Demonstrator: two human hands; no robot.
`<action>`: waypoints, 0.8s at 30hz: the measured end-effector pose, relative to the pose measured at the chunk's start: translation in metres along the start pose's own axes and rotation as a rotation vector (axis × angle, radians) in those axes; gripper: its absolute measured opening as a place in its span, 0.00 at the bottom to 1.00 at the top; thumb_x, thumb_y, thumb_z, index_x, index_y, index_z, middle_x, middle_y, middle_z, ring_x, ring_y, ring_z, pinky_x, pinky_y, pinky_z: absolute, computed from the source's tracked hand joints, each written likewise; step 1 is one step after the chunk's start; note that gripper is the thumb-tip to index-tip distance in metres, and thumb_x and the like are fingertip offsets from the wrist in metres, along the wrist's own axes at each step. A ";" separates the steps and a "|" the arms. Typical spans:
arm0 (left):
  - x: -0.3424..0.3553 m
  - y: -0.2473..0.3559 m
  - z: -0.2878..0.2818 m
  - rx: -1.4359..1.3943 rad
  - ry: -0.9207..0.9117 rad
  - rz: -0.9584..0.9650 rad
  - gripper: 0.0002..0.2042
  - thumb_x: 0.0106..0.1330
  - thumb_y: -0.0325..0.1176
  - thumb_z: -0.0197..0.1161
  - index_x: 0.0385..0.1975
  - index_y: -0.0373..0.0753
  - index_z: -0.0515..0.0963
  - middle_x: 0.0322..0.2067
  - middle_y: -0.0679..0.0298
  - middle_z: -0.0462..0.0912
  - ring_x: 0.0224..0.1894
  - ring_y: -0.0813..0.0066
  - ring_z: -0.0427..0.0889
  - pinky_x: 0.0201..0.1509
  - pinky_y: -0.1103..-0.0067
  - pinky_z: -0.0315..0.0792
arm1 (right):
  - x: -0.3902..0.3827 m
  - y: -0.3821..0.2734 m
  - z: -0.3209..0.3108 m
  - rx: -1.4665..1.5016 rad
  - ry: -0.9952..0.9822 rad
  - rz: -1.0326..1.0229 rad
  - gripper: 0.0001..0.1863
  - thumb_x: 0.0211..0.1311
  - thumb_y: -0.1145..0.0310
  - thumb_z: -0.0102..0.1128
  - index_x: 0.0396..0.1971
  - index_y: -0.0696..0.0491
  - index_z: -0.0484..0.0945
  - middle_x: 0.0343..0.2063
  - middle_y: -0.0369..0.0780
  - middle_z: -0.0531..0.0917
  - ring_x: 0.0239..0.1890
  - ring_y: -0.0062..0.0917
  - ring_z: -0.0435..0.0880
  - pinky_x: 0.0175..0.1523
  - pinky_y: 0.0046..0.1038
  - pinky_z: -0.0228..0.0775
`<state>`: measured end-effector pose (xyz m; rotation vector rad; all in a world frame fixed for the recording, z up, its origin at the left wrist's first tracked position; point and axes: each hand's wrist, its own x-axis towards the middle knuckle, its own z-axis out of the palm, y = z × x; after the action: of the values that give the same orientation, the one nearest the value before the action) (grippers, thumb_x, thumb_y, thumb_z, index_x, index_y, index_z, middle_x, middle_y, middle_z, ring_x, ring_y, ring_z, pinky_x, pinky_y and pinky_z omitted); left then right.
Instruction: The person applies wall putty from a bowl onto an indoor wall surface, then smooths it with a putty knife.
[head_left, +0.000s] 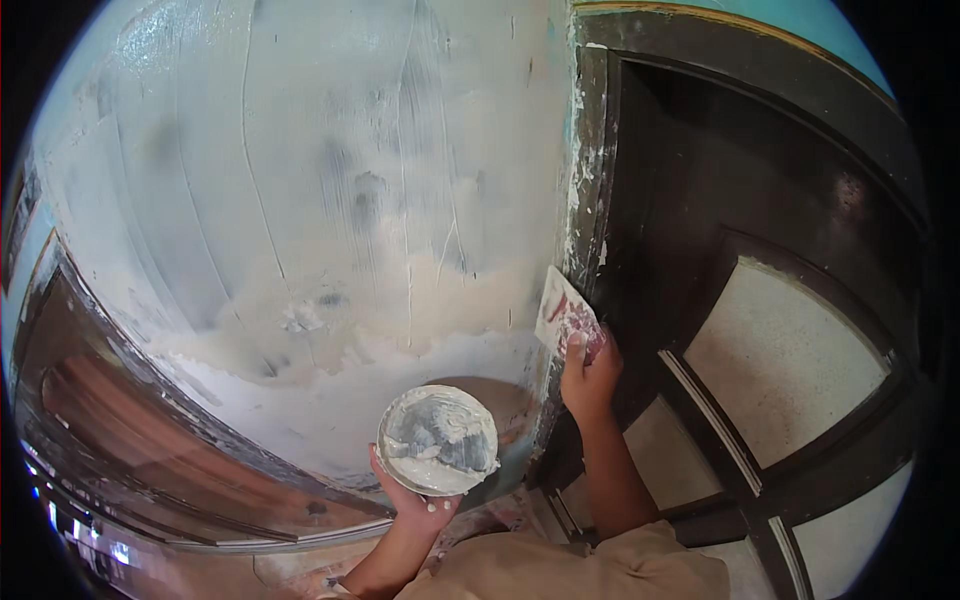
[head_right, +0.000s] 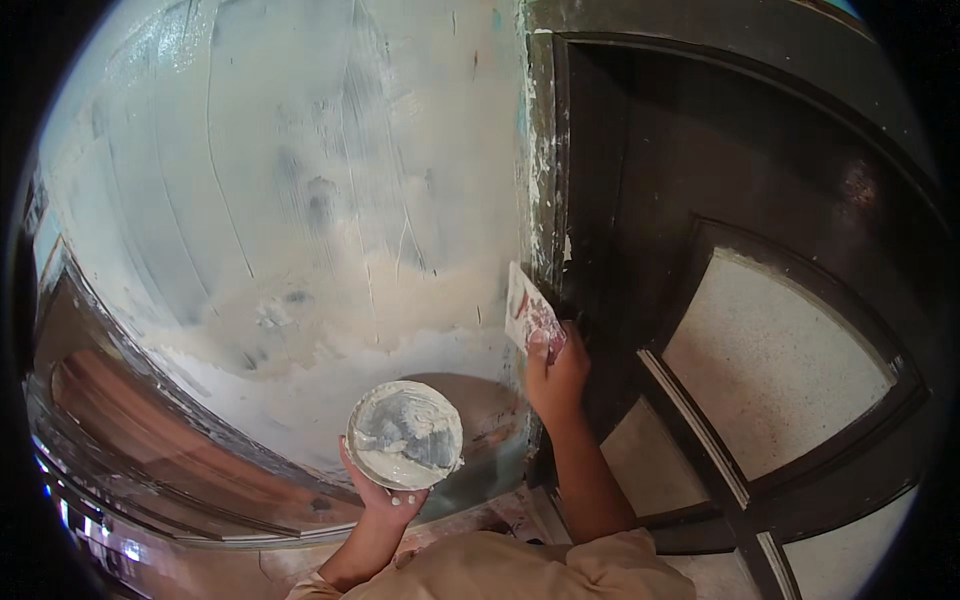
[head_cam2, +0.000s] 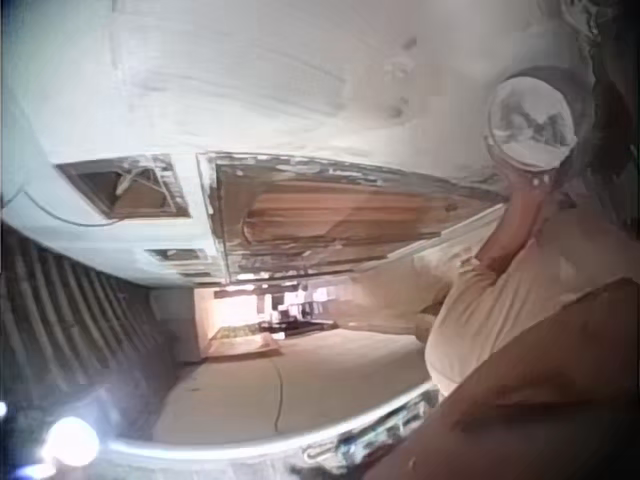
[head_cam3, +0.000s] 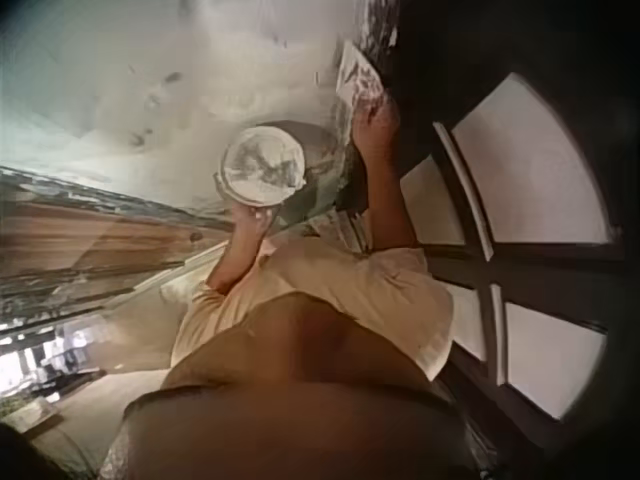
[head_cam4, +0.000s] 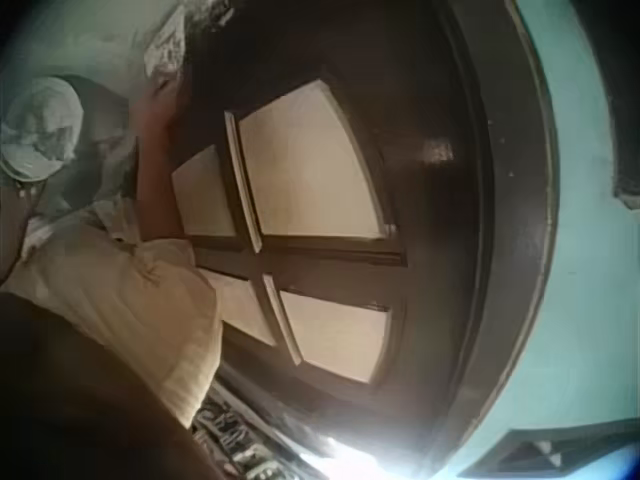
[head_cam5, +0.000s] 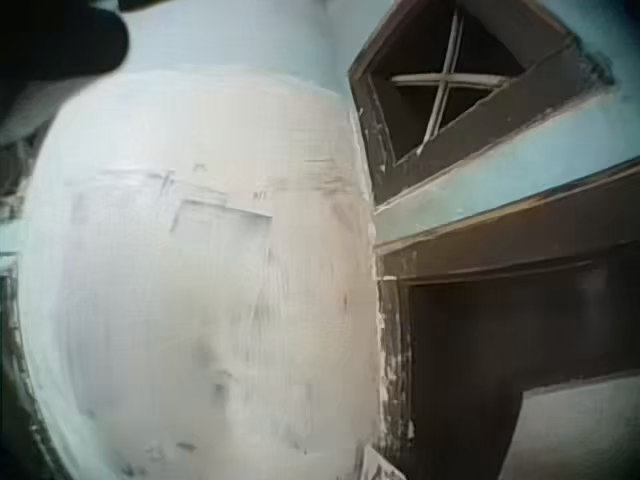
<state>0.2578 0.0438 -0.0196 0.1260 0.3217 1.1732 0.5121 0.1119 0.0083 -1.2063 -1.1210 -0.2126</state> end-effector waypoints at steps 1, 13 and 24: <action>-0.001 0.001 0.000 0.010 0.027 0.020 0.40 0.58 0.72 0.42 0.64 0.51 0.63 0.62 0.62 0.66 0.61 0.54 0.67 0.62 0.55 0.65 | -0.004 -0.003 0.001 0.027 -0.053 0.032 0.10 0.61 0.68 0.55 0.35 0.61 0.73 0.29 0.52 0.77 0.34 0.53 0.77 0.39 0.42 0.69; -0.015 0.025 -0.010 0.054 0.076 0.071 0.38 0.60 0.71 0.41 0.64 0.52 0.64 0.63 0.63 0.66 0.62 0.56 0.67 0.64 0.56 0.63 | -0.044 0.017 0.007 0.135 -0.138 0.147 0.13 0.62 0.68 0.56 0.41 0.61 0.76 0.33 0.50 0.81 0.36 0.42 0.82 0.43 0.36 0.72; -0.025 0.032 -0.015 0.147 -0.201 0.210 0.39 0.59 0.72 0.41 0.64 0.52 0.62 0.62 0.63 0.65 0.62 0.56 0.67 0.62 0.57 0.64 | -0.085 0.027 0.039 -0.152 -0.086 -0.225 0.18 0.52 0.76 0.59 0.46 0.53 0.80 0.46 0.45 0.75 0.49 0.44 0.71 0.56 0.43 0.62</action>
<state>0.2159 0.0319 -0.0210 0.4113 0.2203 1.3320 0.4664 0.1203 -0.0773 -1.2311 -1.3357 -0.4266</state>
